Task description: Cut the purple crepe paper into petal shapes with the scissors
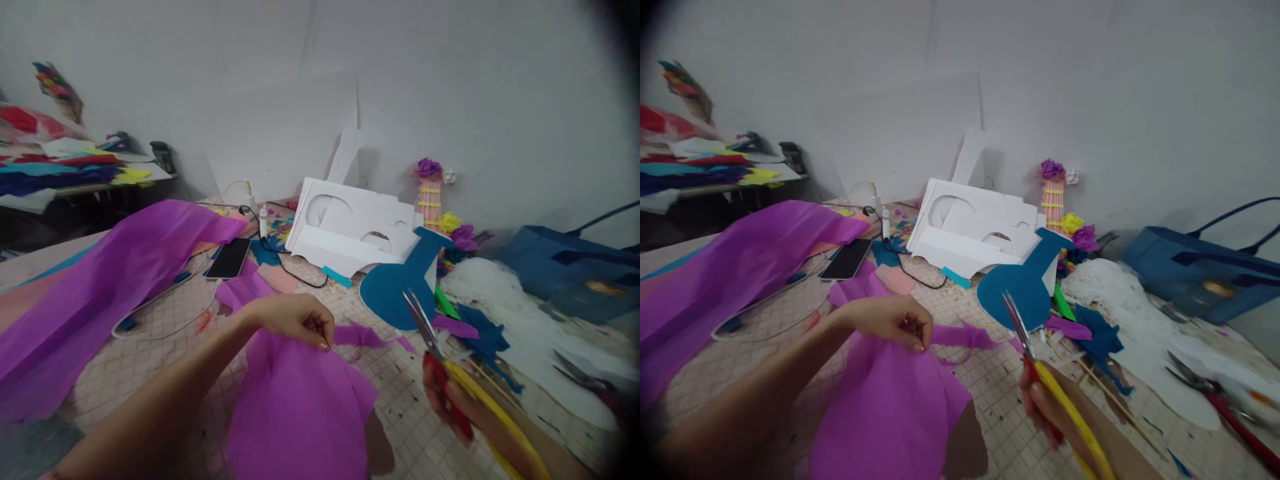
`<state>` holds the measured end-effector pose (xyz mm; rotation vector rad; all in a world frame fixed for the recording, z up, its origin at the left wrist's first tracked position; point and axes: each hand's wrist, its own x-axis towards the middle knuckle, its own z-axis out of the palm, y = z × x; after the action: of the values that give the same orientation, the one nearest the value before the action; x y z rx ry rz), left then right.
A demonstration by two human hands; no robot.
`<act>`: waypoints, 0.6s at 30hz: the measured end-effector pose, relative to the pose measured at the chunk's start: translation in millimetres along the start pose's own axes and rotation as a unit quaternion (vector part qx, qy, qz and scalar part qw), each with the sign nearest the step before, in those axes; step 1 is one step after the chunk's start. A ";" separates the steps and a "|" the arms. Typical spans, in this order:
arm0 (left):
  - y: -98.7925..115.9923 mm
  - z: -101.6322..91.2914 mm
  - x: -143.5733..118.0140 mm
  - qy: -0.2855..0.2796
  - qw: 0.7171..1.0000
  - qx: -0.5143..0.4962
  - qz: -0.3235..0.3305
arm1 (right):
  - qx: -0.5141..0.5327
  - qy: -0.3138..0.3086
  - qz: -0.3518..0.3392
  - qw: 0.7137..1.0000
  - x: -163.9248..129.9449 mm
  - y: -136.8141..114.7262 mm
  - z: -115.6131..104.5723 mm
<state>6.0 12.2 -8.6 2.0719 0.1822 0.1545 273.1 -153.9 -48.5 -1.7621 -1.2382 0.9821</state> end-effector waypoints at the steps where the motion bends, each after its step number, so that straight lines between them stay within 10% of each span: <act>1: 0.0 1.2 3.5 -0.010 1.000 0.010 -0.001 | 0.005 -0.012 -0.009 1.000 8.3 -4.7 4.7; 5: -2.9 7.6 19.5 -0.034 0.998 0.049 0.004 | 0.050 -0.076 -0.119 0.989 23.3 -29.5 36.2; 11: -11.8 15.8 32.0 -0.051 0.997 0.056 -0.012 | 0.118 -0.160 -0.094 0.976 25.5 -36.5 74.5; 18: -25.3 -10.3 4.4 0.281 0.942 0.156 -0.094 | 0.124 -0.103 -0.071 0.984 40.2 -8.4 53.7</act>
<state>6.7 34.1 -25.6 2.2599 0.7964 0.6357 231.3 -105.3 -70.1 -1.3892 -1.2871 1.2020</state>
